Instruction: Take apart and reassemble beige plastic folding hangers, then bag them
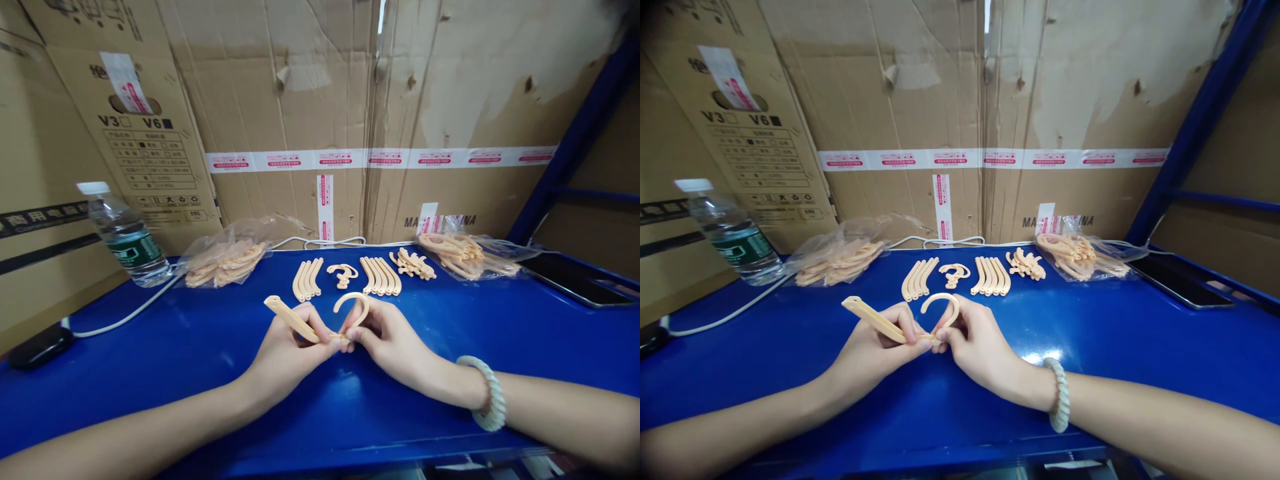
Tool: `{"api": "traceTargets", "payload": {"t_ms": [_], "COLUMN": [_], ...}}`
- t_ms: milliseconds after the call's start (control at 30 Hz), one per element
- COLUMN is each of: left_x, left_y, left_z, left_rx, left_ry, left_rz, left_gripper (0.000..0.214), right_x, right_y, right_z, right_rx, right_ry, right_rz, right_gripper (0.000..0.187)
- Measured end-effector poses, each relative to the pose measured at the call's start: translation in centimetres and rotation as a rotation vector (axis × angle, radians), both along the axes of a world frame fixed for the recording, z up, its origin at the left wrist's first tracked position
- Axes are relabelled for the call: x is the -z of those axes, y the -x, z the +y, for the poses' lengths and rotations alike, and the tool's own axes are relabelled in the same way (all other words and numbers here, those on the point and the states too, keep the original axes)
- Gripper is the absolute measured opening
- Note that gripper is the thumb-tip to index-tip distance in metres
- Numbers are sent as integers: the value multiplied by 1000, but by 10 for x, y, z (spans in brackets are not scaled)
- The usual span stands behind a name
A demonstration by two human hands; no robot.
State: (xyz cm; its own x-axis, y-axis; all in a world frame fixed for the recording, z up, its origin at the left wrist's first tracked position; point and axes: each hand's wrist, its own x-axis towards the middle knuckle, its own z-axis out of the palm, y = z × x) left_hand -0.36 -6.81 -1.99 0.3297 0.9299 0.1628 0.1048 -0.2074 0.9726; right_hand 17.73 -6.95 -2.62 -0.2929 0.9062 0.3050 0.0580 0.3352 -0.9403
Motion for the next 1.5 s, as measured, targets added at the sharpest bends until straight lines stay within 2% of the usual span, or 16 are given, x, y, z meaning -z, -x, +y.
{"api": "traceTargets", "payload": {"t_ms": [100, 233, 333, 433, 533, 600, 667, 767, 867, 933, 1033, 1133, 1233, 1367, 1500], "left_x": [-4, -9, -7, -3, -2, -4, -6, -6, -4, -3, -3, -4, -5, -3, -4], "left_y": [0, -1, -2, -2, -1, -1, -1, 0, 2, 3, 5, 5, 6, 6, 5], "left_z": [1, 4, 6, 7, 7, 7, 7, 7, 10, 11, 12, 12, 11, 11, 11], "left_rx": [-33, -133, -80, 6, -4, -6, 11, 28, 42, 50, 46, 50, 53, 55, 64], "left_ry": [-20, -27, 34, 123, 164, 195, 217, 216, 202, 195, 192, 214, 236, 236, 225], "left_rz": [22, -32, -102, -97, -109, -143, -164, -177, -168, -153, -152, -180, -217, -222, -199], "left_gripper": [28, 29, 35, 42, 43, 44, 44, 42, 38, 36, 35, 34, 34, 34, 34], "right_x": [-6, -13, -10, -6, -11, -20, -28, -32, -23, -17, -15, -22, -30, -34, -29], "right_y": [-1, -5, -5, -2, -6, -17, -35, -64, -78, -76, -69, -63, -58, -45, -34], "right_z": [3, 7, 8, 6, 9, 18, 32, 54, 68, 71, 68, 58, 42, 24, 16], "right_rx": [-52, 9, -23, -72, -93, -36, 92, 234, 146, 89, 113, 236, 318, 166, 64], "right_ry": [56, 25, 94, 102, 82, 8, -150, -439, -605, -651, -667, -580, -364, -60, 206], "right_rz": [43, 17, 35, 22, 0, -16, -106, -526, -790, -837, -784, -549, -215, 177, 354], "right_gripper": [19, 28, 32, 31, 31, 35, 32, 17, 15, 14, 16, 14, 19, 26, 25]}}
